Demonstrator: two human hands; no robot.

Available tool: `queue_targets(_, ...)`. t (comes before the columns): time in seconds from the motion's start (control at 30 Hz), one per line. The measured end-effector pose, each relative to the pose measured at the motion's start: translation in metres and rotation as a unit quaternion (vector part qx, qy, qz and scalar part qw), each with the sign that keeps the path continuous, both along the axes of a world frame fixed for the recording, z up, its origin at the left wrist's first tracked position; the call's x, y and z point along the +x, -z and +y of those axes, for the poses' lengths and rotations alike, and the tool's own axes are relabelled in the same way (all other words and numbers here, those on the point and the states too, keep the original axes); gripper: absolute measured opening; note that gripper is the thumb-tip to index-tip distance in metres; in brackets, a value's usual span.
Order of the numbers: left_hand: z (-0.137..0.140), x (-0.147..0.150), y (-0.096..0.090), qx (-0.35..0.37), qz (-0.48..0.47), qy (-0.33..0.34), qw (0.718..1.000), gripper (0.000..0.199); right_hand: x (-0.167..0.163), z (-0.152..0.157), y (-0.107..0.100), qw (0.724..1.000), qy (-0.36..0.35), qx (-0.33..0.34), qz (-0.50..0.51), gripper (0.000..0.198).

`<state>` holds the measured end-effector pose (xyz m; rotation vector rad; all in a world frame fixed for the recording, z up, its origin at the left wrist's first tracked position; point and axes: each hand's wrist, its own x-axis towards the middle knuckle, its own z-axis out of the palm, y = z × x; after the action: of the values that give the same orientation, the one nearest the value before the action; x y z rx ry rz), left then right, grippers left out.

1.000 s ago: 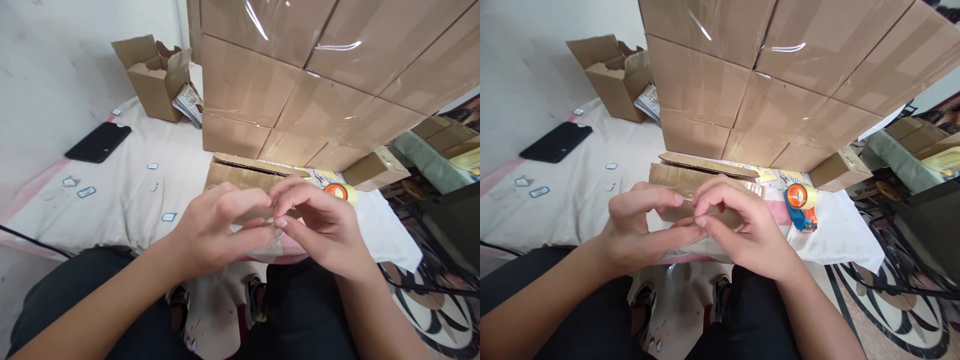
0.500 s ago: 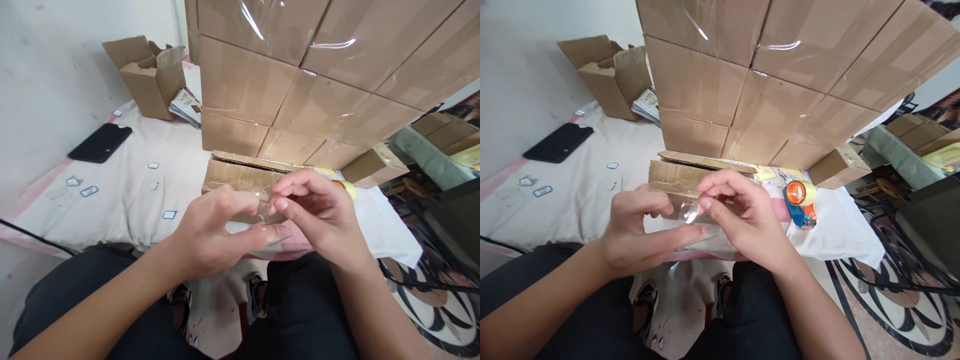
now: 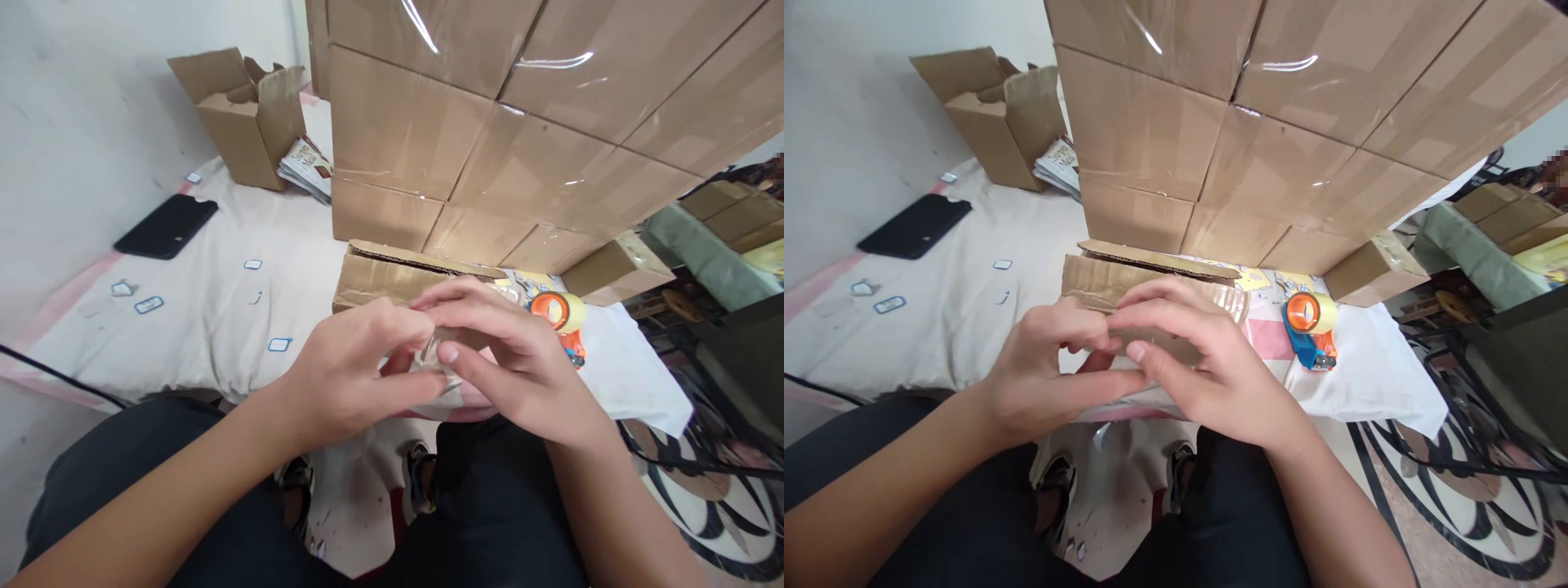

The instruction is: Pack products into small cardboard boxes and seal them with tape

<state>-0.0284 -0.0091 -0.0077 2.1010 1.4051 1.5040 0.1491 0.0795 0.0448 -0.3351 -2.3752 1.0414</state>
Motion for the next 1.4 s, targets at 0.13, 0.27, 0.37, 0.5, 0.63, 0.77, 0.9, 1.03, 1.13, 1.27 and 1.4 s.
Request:
queue_targets(0.13,0.000,0.001,-0.002,0.005,0.000,0.015,1.000,0.022,-0.003,-0.003,0.003,1.000,0.003,0.013,-0.004,0.016)
queue_targets(0.27,0.001,0.001,0.002,0.018,0.000,-0.008,1.000,0.016,-0.002,-0.002,0.005,0.997,0.024,0.063,0.034,0.011)
queue_targets(0.37,0.002,0.000,0.002,0.092,0.027,-0.059,0.994,0.012,0.001,-0.001,0.006,0.981,0.051,0.171,0.073,0.014)
queue_targets(0.5,0.000,0.000,-0.005,0.188,0.108,-0.106,0.971,0.023,0.005,0.002,0.011,0.947,0.076,0.288,0.117,0.025)
queue_targets(0.63,-0.004,-0.001,-0.005,0.197,0.151,-0.128,0.960,0.020,0.005,0.004,0.021,0.947,0.122,0.268,0.130,0.015)
queue_targets(0.77,-0.005,-0.005,0.002,0.218,0.190,-0.146,0.946,0.015,0.000,-0.001,0.025,0.954,0.133,0.222,0.153,0.014)
queue_targets(0.9,-0.008,-0.006,0.003,0.195,0.146,-0.100,0.965,0.014,-0.005,-0.010,0.018,0.972,0.153,0.134,0.122,0.005)
queue_targets(1.03,-0.012,-0.008,-0.005,0.129,0.082,-0.058,0.987,0.025,-0.008,-0.016,0.011,0.988,0.121,0.033,0.090,0.003)
queue_targets(1.13,-0.015,-0.012,-0.008,0.179,0.119,-0.013,0.976,0.020,-0.008,-0.016,0.007,0.992,0.080,-0.084,0.040,0.006)
queue_targets(1.27,-0.017,-0.013,-0.003,0.248,0.144,0.007,0.958,0.011,-0.006,-0.013,0.003,0.959,0.010,-0.282,-0.024,0.012)
queue_targets(1.4,-0.021,-0.004,0.001,0.207,0.137,0.078,0.965,0.011,0.001,-0.011,-0.003,0.903,-0.050,-0.416,-0.092,0.015)
